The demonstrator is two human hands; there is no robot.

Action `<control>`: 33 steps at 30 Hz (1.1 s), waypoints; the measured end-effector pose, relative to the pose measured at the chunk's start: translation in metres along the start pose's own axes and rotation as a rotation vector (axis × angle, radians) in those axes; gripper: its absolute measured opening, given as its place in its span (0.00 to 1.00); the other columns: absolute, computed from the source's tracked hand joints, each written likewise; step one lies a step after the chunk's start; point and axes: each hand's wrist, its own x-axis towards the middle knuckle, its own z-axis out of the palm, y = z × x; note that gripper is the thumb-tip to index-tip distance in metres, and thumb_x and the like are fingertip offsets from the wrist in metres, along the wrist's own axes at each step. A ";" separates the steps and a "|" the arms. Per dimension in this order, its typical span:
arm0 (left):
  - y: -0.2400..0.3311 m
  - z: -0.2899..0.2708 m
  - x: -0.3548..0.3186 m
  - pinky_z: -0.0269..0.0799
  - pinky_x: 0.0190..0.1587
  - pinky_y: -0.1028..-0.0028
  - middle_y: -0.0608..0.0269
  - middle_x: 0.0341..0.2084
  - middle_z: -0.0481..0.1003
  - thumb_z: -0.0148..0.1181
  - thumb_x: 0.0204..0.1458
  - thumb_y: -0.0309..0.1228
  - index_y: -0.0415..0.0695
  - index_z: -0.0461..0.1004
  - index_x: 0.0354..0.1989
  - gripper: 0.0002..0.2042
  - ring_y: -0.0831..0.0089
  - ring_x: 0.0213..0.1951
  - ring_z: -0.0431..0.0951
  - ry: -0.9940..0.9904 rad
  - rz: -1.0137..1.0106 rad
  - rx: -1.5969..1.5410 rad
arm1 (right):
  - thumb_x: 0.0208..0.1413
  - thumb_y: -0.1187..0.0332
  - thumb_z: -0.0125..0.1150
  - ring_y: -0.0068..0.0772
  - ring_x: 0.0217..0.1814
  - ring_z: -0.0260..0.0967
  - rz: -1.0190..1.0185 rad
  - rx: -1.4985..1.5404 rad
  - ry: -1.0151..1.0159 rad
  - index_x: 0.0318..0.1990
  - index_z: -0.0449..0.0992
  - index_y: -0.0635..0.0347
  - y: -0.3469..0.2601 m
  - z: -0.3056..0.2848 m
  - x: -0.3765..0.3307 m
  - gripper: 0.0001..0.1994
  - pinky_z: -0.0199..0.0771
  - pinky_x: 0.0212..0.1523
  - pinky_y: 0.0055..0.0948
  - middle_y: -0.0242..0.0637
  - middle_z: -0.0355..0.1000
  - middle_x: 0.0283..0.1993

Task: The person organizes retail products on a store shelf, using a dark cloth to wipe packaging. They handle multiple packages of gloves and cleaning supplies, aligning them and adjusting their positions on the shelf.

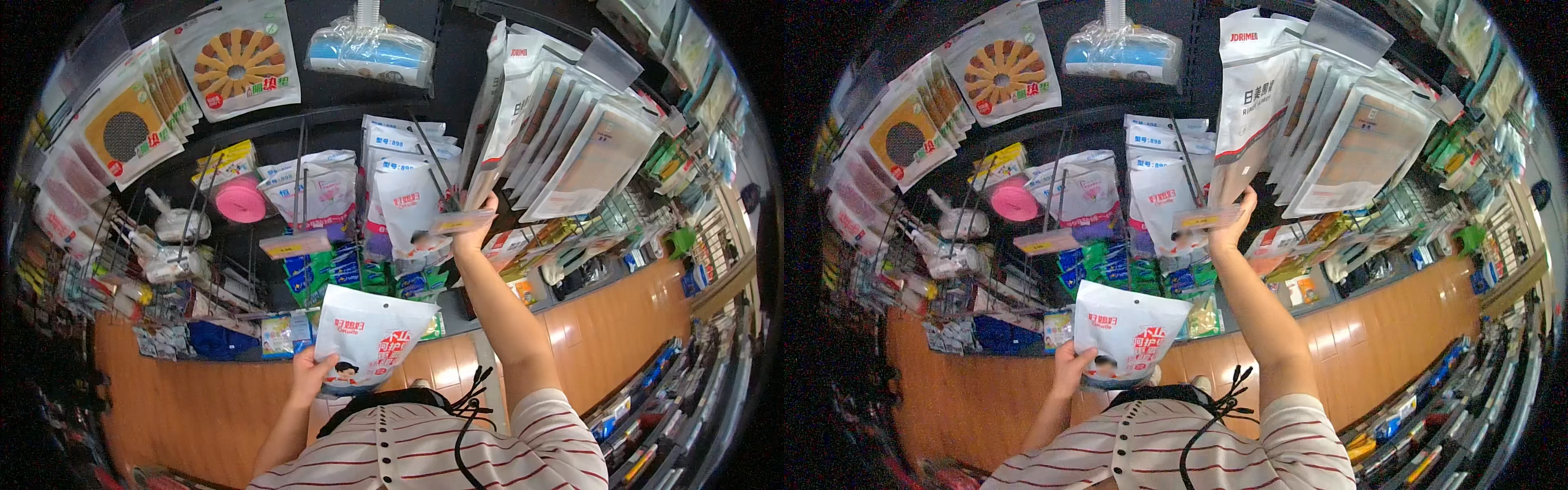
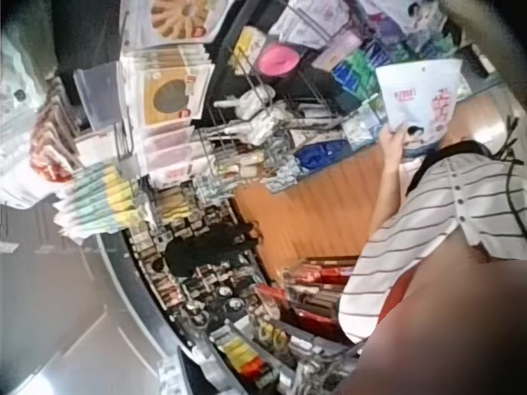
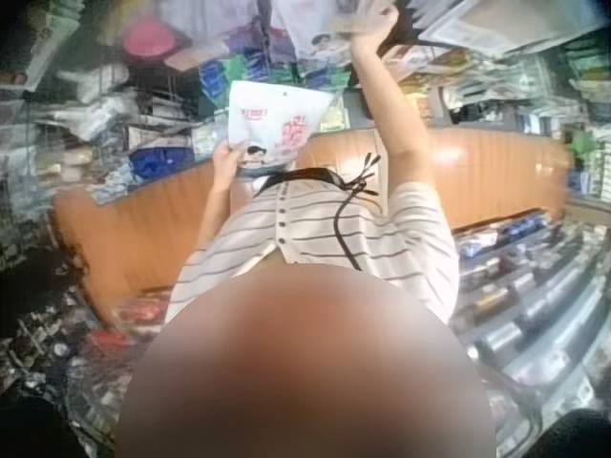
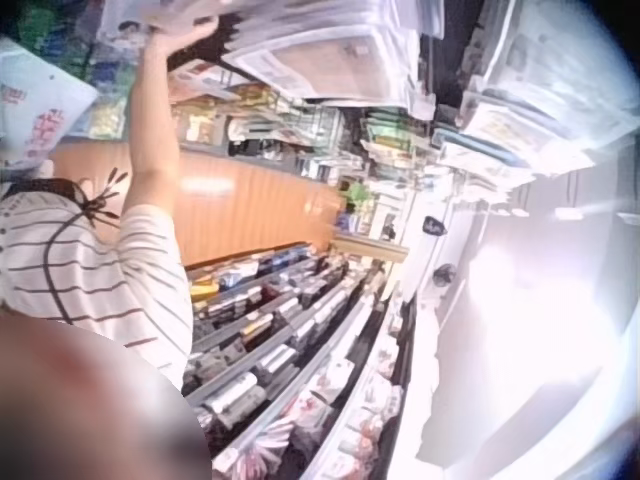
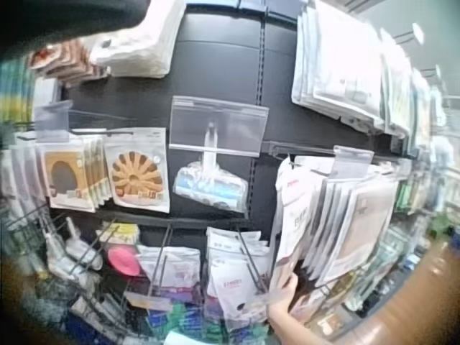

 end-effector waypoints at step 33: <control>0.026 -0.085 0.010 0.65 0.30 0.81 0.67 0.25 0.75 0.59 0.45 0.25 0.33 0.74 0.28 0.07 0.83 0.27 0.70 0.136 0.230 0.106 | 0.42 0.74 0.60 0.53 0.49 0.63 -0.390 -0.634 -0.337 0.46 0.66 0.63 -0.005 -0.042 -0.028 0.20 0.65 0.49 0.38 0.48 0.63 0.47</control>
